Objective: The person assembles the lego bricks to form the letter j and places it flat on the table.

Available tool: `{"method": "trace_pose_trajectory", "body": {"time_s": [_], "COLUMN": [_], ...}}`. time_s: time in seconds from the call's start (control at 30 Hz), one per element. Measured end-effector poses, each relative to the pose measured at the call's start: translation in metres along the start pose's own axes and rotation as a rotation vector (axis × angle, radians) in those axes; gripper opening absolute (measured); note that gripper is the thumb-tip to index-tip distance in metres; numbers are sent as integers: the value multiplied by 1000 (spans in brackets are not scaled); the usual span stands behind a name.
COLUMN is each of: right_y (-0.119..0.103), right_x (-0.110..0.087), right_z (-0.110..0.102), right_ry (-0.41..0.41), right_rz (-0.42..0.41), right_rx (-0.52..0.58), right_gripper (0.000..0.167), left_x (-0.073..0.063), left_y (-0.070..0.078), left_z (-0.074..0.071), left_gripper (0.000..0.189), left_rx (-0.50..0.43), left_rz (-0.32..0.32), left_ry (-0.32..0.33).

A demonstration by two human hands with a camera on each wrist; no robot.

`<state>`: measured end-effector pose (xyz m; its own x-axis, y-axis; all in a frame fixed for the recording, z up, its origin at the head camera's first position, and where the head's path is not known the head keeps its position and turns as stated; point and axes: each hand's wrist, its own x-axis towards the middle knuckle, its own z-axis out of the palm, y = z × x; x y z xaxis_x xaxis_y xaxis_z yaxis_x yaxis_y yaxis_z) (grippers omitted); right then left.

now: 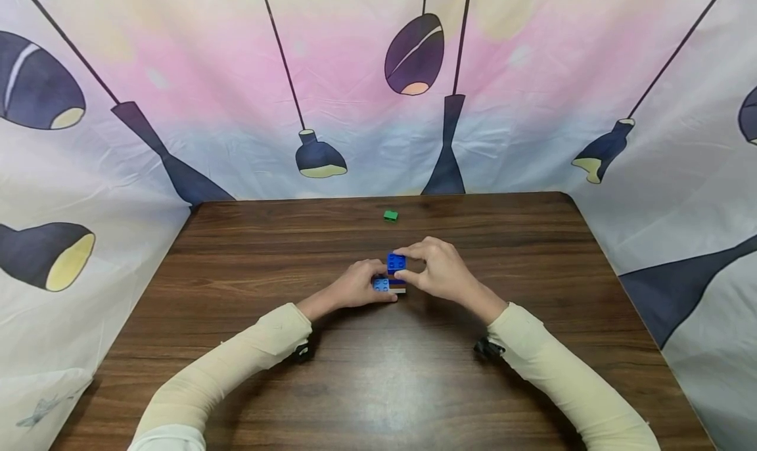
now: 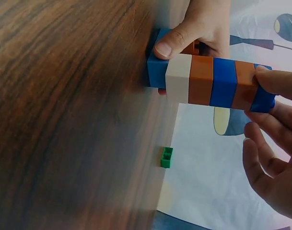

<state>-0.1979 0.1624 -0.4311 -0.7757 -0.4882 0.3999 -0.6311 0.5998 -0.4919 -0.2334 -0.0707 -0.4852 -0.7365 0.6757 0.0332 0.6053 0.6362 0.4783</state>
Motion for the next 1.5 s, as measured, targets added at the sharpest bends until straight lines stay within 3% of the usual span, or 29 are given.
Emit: {"method": "trace_pose_trajectory", "body": {"time_s": [0.37, 0.53, 0.73, 1.07, 1.27, 1.5], "right_y": [1, 3, 6, 8, 4, 1], "right_x": [1, 0, -5, -21, -23, -20], "right_z": [-2, -5, -6, 7, 14, 17], "right_ry": [-43, -42, -11, 51, 69, 107], "right_rz": [96, 119, 142, 161, 179, 170], "right_rx": [148, 165, 169, 141, 164, 168], "right_gripper": [41, 45, 48, 51, 50, 45], "left_x": [2, -1, -15, -55, -61, -57], "left_y": [2, 0, -5, -12, -10, -11], "left_z": [-2, -6, -17, -23, -20, -17], "left_gripper": [44, 53, 69, 63, 57, 46], "left_rx": [38, -3, -22, -12, -47, -67], "left_rz": [10, 19, -3, -85, -86, -66], "left_ry": [5, -6, 7, 85, 124, 159]}}
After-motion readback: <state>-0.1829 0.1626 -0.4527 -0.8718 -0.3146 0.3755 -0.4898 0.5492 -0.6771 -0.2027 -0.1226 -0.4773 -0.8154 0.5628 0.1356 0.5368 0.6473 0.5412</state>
